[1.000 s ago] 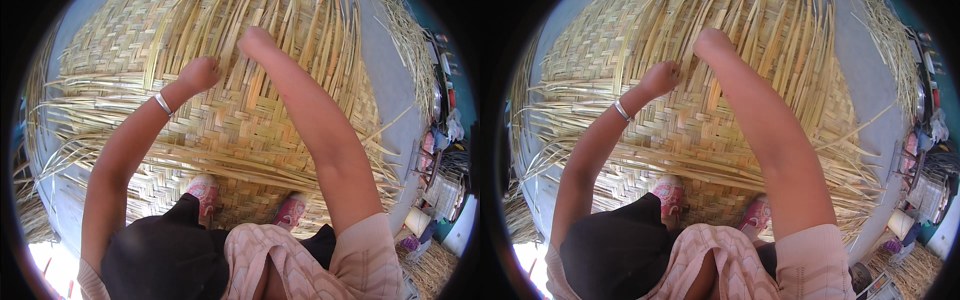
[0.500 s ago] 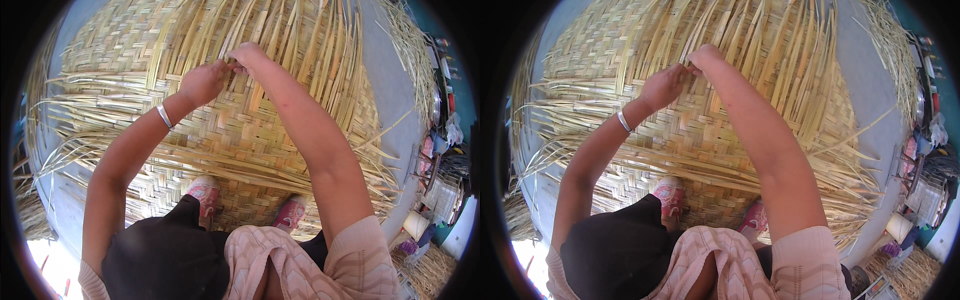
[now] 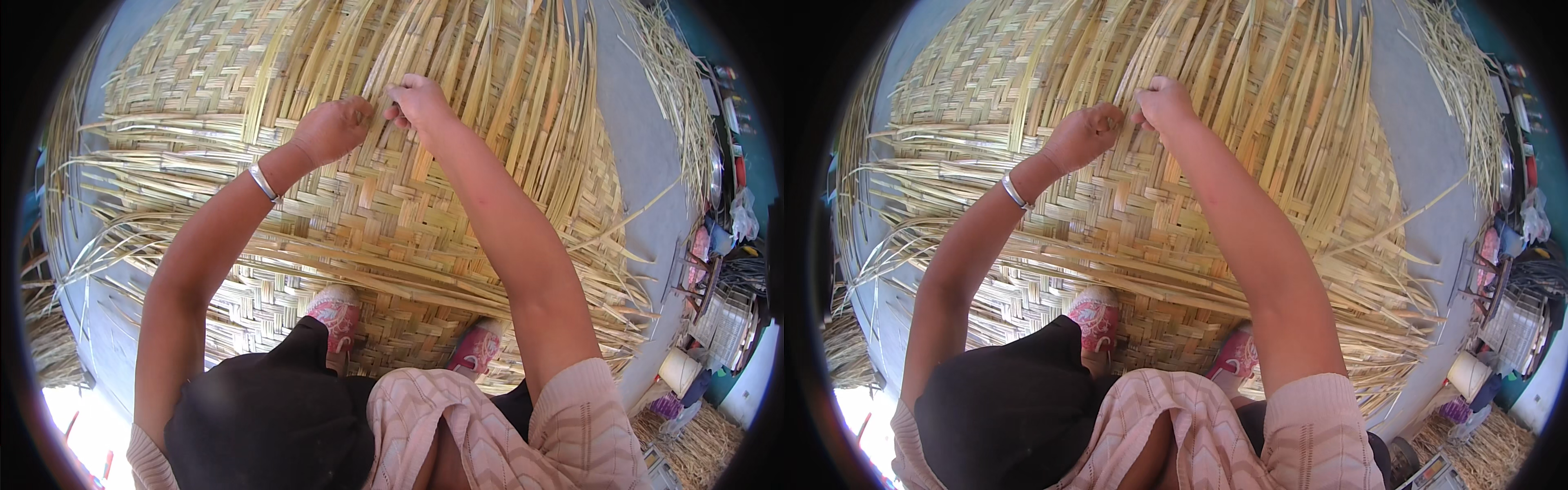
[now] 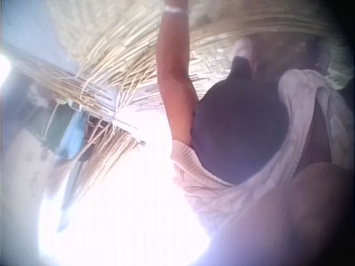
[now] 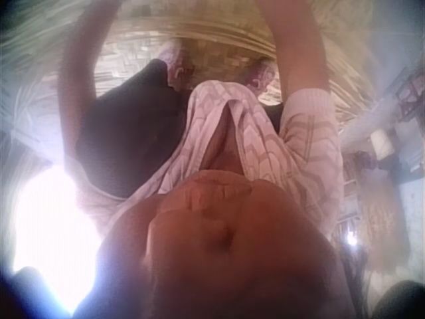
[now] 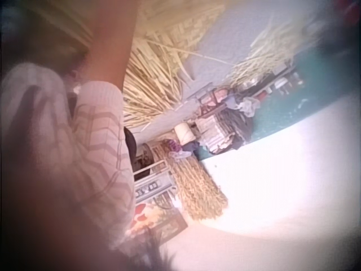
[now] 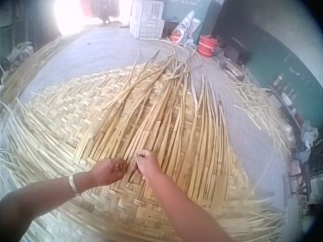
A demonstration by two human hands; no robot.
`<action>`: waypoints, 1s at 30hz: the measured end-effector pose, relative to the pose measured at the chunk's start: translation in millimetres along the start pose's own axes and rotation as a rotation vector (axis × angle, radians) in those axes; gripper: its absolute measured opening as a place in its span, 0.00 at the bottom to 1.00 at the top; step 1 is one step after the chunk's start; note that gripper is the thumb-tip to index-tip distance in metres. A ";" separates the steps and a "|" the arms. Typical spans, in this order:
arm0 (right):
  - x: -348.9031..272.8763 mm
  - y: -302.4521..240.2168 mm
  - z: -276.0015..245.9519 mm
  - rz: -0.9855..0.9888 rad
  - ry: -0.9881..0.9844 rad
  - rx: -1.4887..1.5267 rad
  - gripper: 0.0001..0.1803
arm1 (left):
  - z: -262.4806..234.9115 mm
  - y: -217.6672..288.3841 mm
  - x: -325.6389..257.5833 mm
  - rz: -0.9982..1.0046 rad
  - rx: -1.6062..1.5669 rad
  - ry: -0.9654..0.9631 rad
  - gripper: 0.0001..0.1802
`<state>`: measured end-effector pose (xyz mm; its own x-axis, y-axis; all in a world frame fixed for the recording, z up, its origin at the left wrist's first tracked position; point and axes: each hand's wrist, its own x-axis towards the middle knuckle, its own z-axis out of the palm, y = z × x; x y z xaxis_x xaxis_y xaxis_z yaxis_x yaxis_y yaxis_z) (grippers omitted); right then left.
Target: The person weaves a large flat basket by hand, interlacing dried palm strips in an over-under pattern. They repeatedly pull, align, and tuck the strips to expand the woven area.
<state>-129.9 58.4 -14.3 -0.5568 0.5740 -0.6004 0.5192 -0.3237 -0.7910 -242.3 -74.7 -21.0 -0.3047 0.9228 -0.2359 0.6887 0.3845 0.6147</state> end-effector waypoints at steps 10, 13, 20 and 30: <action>-14.9 0.1 -8.6 -0.138 -0.086 -0.090 0.10 | -2.1 -14.4 21.9 0.046 -0.129 -0.189 0.12; -8.6 5.5 -7.8 -0.142 -0.040 -0.141 0.15 | -4.4 -8.3 17.9 -0.044 -0.267 -0.209 0.08; -5.2 7.6 -26.0 -0.209 0.055 -0.355 0.16 | -0.9 13.0 22.1 -0.327 -0.622 -0.207 0.16; -11.0 -39.3 -10.2 -0.003 -0.096 -1.107 0.17 | 5.7 40.5 11.2 -0.056 0.273 -0.189 0.24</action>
<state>-137.6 72.4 24.6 -0.5821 0.4975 -0.6432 0.7833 0.5554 -0.2793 -214.0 -48.6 -3.1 -0.2375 0.8783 -0.4150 0.8330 0.4039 0.3781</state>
